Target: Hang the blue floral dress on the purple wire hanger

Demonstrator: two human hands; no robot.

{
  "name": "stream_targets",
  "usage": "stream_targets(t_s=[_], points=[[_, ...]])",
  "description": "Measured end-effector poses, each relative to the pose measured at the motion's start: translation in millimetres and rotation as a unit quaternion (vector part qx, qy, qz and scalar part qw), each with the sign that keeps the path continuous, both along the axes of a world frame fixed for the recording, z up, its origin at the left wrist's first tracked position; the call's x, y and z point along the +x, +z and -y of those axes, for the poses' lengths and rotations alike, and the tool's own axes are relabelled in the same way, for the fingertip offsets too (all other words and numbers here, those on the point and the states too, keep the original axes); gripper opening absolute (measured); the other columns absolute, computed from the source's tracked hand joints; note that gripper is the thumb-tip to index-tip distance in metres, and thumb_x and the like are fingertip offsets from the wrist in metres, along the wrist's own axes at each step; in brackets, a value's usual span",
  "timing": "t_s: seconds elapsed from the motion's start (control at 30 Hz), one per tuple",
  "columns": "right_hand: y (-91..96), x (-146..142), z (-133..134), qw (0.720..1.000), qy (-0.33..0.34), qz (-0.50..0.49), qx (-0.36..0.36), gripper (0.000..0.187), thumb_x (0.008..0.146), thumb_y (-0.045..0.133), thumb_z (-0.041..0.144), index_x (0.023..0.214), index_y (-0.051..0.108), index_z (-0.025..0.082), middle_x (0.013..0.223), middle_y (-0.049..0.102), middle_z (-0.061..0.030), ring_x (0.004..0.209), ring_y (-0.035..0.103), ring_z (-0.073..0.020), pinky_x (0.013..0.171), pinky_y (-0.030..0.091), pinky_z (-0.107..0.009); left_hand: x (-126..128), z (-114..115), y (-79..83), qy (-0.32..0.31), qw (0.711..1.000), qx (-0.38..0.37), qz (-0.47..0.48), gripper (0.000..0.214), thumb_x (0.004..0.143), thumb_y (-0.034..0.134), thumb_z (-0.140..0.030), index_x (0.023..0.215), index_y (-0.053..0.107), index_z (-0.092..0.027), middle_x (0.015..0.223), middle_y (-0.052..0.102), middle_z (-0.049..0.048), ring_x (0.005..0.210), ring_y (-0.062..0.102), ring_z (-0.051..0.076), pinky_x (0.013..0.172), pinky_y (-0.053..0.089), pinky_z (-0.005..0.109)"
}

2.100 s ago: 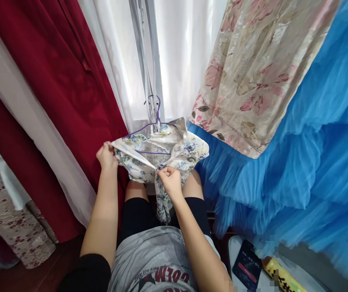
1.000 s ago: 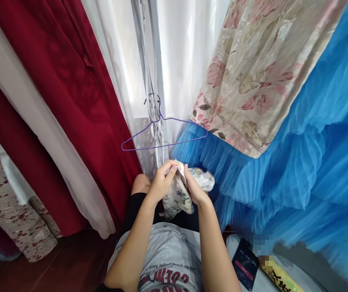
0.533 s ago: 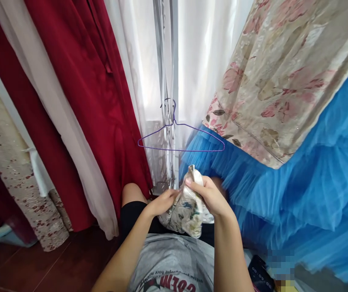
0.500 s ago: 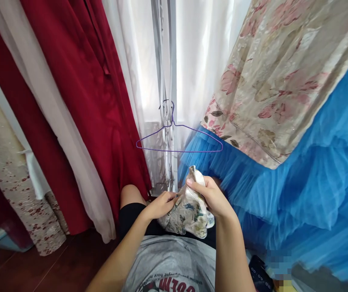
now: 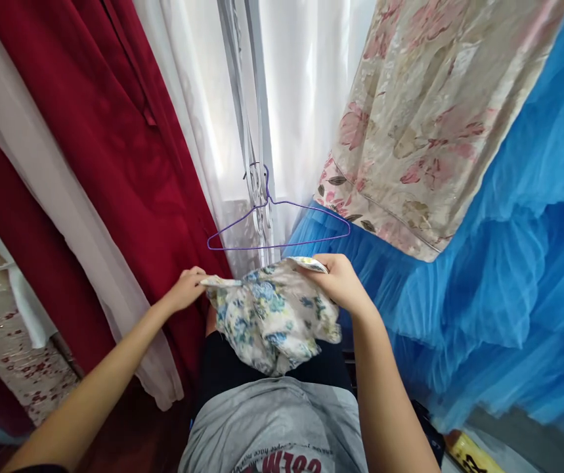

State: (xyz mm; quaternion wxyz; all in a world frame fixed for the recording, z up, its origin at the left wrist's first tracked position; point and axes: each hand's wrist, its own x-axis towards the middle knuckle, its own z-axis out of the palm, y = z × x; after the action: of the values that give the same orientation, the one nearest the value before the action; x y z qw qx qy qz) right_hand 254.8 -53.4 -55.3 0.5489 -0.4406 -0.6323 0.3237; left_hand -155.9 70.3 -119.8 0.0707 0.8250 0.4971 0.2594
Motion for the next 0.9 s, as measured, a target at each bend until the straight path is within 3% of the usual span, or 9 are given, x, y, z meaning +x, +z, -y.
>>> stream_targets(t_s=[0.13, 0.27, 0.33, 0.43, 0.53, 0.6, 0.7, 0.8, 0.9], points=[[-4.1, -8, -57, 0.996, -0.047, 0.031, 0.071, 0.032, 0.076, 0.077, 0.036, 0.101, 0.080, 0.017, 0.092, 0.077, -0.0054, 0.080, 0.065, -0.0208, 0.073, 0.047, -0.029, -11, -40, 42.4, 0.035, 0.998, 0.042, 0.007, 0.029, 0.084, 0.056, -0.029, 0.101, 0.079, -0.028, 0.106, 0.064, 0.0089, 0.114, 0.049, 0.031, 0.110, 0.024, 0.047], [-15.5, -7, -93, 0.991, -0.060, 0.086, 0.088, 0.021, 0.081, 0.068, 0.037, 0.077, 0.074, 0.016, 0.070, 0.068, -0.0006, 0.067, 0.055, -0.0170, 0.064, 0.040, -0.026, 2, -55, 74.4, 0.024, 0.995, 0.082, 0.041, 0.025, 0.087, 0.055, -0.026, 0.100, 0.076, -0.026, 0.108, 0.067, 0.0102, 0.123, 0.046, 0.032, 0.114, 0.015, 0.049], [-21.9, -8, -98, 0.986, -0.073, 0.120, 0.089, 0.031, 0.085, 0.063, 0.039, 0.063, 0.062, 0.017, 0.058, 0.056, 0.0019, 0.059, 0.045, -0.0138, 0.057, 0.032, -0.026, 16, -56, 87.3, 0.018, 0.991, 0.112, 0.065, 0.024, 0.089, 0.054, -0.025, 0.100, 0.075, -0.025, 0.115, 0.067, 0.0104, 0.128, 0.045, 0.032, 0.115, 0.015, 0.049], [-30.4, -15, -99, 0.979, -0.106, 0.145, 0.100, 0.040, 0.089, 0.059, 0.040, 0.058, 0.049, 0.019, 0.053, 0.046, 0.0035, 0.056, 0.036, -0.0115, 0.054, 0.025, -0.026, 46, -53, 104.3, -0.034, 0.987, 0.129, 0.087, 0.029, 0.094, 0.047, -0.025, 0.105, 0.073, -0.024, 0.119, 0.068, 0.0103, 0.121, 0.052, 0.029, 0.110, 0.029, 0.042], [-36.2, -24, -96, 0.976, -0.109, 0.157, 0.103, 0.042, 0.091, 0.059, 0.041, 0.057, 0.048, 0.019, 0.051, 0.044, 0.0038, 0.053, 0.035, -0.0110, 0.053, 0.023, -0.027, 84, -47, 117.4, -0.106, 0.978, 0.155, 0.091, 0.032, 0.097, 0.044, -0.026, 0.113, 0.071, -0.022, 0.113, 0.071, 0.0092, 0.104, 0.061, 0.026, 0.095, 0.042, 0.034], [-38.5, -27, -91, 0.976, -0.109, 0.151, 0.110, 0.039, 0.092, 0.057, 0.041, 0.059, 0.054, 0.019, 0.054, 0.050, 0.0028, 0.054, 0.041, -0.0121, 0.054, 0.028, -0.026, 106, -43, 121.9, -0.101, 0.971, 0.194, 0.100, 0.026, 0.095, 0.051, -0.027, 0.112, 0.071, -0.022, 0.108, 0.072, 0.0076, 0.098, 0.063, 0.024, 0.089, 0.044, 0.031], [-40.0, -19, -78, 0.968, -0.154, 0.090, 0.177, 0.025, 0.093, 0.056, 0.036, 0.091, 0.072, 0.017, 0.085, 0.073, -0.0047, 0.077, 0.063, -0.0194, 0.071, 0.045, -0.029, 123, -36, 122.0, -0.070, 0.957, 0.251, 0.130, 0.018, 0.089, 0.063, -0.027, 0.104, 0.071, -0.021, 0.103, 0.072, 0.0065, 0.097, 0.064, 0.023, 0.085, 0.044, 0.029], [-37.6, 5, -70, 0.921, -0.286, -0.001, 0.264, 0.048, 0.091, 0.060, 0.033, 0.137, 0.061, 0.017, 0.135, 0.066, -0.0144, 0.119, 0.063, -0.0267, 0.097, 0.049, -0.036, 122, -29, 119.0, -0.060, 0.943, 0.290, 0.152, 0.020, 0.085, 0.065, -0.024, 0.104, 0.069, -0.019, 0.103, 0.071, 0.0066, 0.096, 0.065, 0.022, 0.085, 0.045, 0.029], [-27.9, 41, -78, 0.886, -0.366, 0.008, 0.284, 0.053, 0.089, 0.062, 0.036, 0.137, 0.061, 0.015, 0.138, 0.064, -0.0170, 0.125, 0.061, -0.0296, 0.104, 0.047, -0.041, 117, -21, 119.4, -0.055, 0.946, 0.293, 0.129, 0.020, 0.087, 0.063, -0.027, 0.104, 0.068, -0.018, 0.097, 0.071, 0.0051, 0.089, 0.065, 0.021, 0.085, 0.046, 0.029]])
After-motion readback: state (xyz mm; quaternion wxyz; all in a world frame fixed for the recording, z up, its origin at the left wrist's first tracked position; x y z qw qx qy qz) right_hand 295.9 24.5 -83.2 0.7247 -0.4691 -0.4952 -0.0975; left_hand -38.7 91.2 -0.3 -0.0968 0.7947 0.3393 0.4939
